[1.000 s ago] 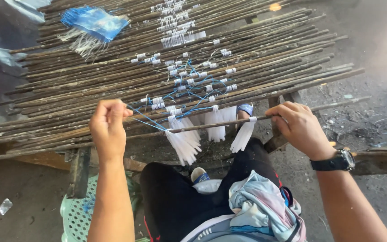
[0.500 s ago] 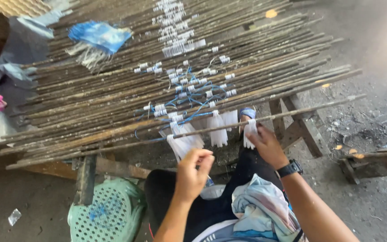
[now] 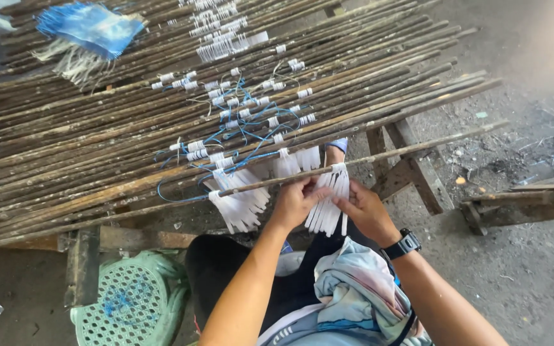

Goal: The person assembles bundles of white candles by threading them onto thin wooden rods and tying them in place with blue string.

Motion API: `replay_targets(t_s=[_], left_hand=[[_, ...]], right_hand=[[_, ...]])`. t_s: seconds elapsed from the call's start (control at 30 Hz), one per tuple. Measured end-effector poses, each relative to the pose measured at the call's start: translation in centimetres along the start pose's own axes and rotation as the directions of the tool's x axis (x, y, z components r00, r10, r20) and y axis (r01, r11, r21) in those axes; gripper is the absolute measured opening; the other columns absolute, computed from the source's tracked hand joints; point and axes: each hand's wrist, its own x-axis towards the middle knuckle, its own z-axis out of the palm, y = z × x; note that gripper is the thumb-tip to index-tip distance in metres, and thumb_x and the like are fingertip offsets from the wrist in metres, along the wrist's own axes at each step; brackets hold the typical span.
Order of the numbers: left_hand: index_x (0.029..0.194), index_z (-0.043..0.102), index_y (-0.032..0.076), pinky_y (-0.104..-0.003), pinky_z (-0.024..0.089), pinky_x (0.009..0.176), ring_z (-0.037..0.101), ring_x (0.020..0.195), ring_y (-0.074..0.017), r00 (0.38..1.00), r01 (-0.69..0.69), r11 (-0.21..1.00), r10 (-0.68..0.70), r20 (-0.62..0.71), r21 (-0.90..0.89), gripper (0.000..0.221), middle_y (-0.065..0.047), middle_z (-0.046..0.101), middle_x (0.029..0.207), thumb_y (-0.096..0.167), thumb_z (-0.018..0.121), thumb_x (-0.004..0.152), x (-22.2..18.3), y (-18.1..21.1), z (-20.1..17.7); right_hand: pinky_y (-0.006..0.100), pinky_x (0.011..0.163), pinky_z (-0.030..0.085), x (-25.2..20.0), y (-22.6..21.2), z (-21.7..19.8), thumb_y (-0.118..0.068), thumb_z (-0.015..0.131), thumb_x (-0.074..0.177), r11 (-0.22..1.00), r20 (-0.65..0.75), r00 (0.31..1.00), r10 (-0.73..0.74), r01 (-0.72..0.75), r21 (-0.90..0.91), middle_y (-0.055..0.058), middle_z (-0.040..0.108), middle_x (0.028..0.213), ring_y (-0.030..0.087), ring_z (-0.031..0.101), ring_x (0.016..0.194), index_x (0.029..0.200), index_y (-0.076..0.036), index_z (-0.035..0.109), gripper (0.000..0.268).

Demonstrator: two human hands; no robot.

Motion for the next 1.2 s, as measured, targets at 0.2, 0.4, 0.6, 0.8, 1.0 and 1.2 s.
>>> replay_targets(t_s=[0.2,0.4,0.6,0.8,1.0,1.2], left_hand=[[0.076,0.059,0.005,-0.029,0.047,0.056,0.054,0.054,-0.0153,1.000,0.002,0.998,0.000,0.030,-0.060,0.024,-0.006,0.054,0.053,0.028,0.068,0.075,-0.6,0.2,-0.8],[0.079,0.058,0.008,-0.030,0.049,0.058,0.058,0.059,-0.0174,1.000,-0.007,0.999,0.008,0.028,-0.043,0.022,-0.007,0.055,0.059,0.028,0.067,0.075,-1.0,2.6,-1.6],[0.083,0.061,0.002,-0.031,0.050,0.061,0.061,0.067,-0.0226,1.000,0.003,0.999,-0.003,0.013,-0.042,0.026,-0.014,0.061,0.067,0.027,0.063,0.079,-0.8,3.3,-2.7],[0.097,0.060,0.011,-0.035,0.052,0.065,0.061,0.077,-0.0263,0.988,-0.003,0.986,-0.023,0.151,0.167,0.027,-0.011,0.063,0.079,0.027,0.063,0.076,-0.6,2.5,-2.6],[0.121,0.043,0.011,-0.045,0.043,0.085,0.050,0.104,-0.0347,0.914,-0.050,0.937,-0.096,0.395,0.345,0.045,-0.016,0.053,0.112,0.024,0.053,0.080,-1.8,8.8,-5.9],[0.091,0.057,0.012,-0.028,0.043,0.065,0.057,0.075,-0.0184,0.916,-0.261,0.937,0.164,0.365,0.233,0.019,-0.002,0.056,0.081,0.025,0.059,0.077,-5.2,8.5,-9.7]], right_hand=[[0.032,0.064,0.051,-0.3,-0.5,-0.3,-0.009,0.058,0.079,1.000,-0.004,1.000,-0.007,0.007,0.008,0.012,0.066,0.080,0.013,0.061,0.074,0.105,0.002,0.055,0.029],[0.030,0.056,0.050,-0.5,-1.1,-0.3,-0.013,0.057,0.081,0.995,-0.011,0.999,-0.036,0.035,-0.090,0.012,0.067,0.075,0.012,0.062,0.070,0.098,0.000,0.059,0.022],[0.032,0.063,0.050,0.2,0.9,-0.5,-0.011,0.053,0.082,0.999,0.009,0.999,-0.039,0.039,-0.033,0.016,0.066,0.083,0.017,0.061,0.079,0.101,0.003,0.056,0.023],[0.036,0.065,0.051,-0.1,-1.9,0.1,-0.015,0.056,0.081,0.994,-0.001,1.000,-0.024,0.024,-0.104,0.021,0.066,0.085,0.024,0.063,0.083,0.106,0.006,0.051,0.033],[0.040,0.084,0.042,0.6,-4.8,0.2,-0.014,0.048,0.084,0.989,0.027,0.989,-0.148,0.148,0.027,0.018,0.059,0.099,0.023,0.054,0.095,0.113,0.002,0.046,0.033],[0.037,0.073,0.049,0.1,-7.2,-1.3,-0.055,0.042,0.075,0.257,-0.099,0.945,0.312,-0.184,-0.949,-0.005,0.063,0.095,0.020,0.062,0.090,0.099,-0.031,0.047,0.034]])
